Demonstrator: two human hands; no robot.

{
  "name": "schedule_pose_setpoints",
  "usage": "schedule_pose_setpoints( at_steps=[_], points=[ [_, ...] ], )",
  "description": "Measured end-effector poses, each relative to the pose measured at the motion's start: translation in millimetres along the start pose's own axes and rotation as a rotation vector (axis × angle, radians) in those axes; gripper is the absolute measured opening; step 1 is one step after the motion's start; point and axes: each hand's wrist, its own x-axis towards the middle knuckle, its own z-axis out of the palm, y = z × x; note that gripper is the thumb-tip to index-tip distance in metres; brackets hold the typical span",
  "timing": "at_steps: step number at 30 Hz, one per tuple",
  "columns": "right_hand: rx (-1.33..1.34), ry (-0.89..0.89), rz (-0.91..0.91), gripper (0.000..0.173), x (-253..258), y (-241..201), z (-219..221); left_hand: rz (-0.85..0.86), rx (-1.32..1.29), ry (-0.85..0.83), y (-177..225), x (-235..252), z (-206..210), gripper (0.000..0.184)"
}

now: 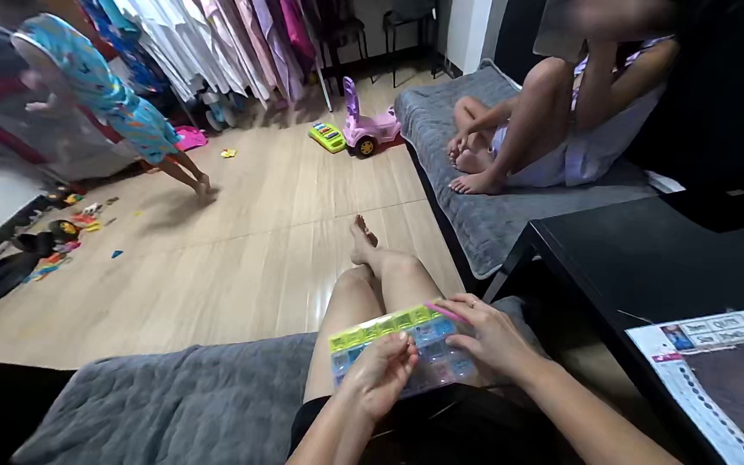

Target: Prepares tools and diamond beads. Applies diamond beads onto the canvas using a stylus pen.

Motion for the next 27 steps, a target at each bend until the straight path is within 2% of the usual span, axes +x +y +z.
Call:
schedule_pose_setpoints(
  at_steps=[2, 4, 8, 11, 16, 20, 23, 27],
  points=[
    [-0.037, -0.153, 0.009, 0.053, 12, -2, -4, -0.004, 0.036, -0.018, 3, 7, 8, 0.016],
    [-0.083, -0.213, -0.053, 0.05, 20, 2, -2, -0.005, 0.056, -0.027, 4, 14, 16, 0.016],
    [-0.14, -0.1, -0.261, 0.041, 20, 20, 10, 0.002, 0.079, -0.013, 3, 27, 23, 0.017],
    [-0.12, -0.031, -0.296, 0.036, 18, 24, 11, 0.021, 0.099, 0.008, 2, 30, 26, 0.016],
    [0.058, -0.062, -0.223, 0.032, 16, 20, 5, 0.084, 0.114, 0.057, 6, 30, 18, 0.014],
    [0.171, -0.001, -0.213, 0.023, 20, 21, 6, 0.16, 0.183, 0.072, 1, 29, 15, 0.015],
    [0.149, 0.018, -0.143, 0.024, 22, 16, 7, 0.25, 0.454, 0.026, -7, 28, 21, 0.011],
    [0.113, -0.075, 0.086, 0.027, 18, -6, 0, 0.317, 0.8, 0.02, -14, 37, 32, 0.006]
  ],
)
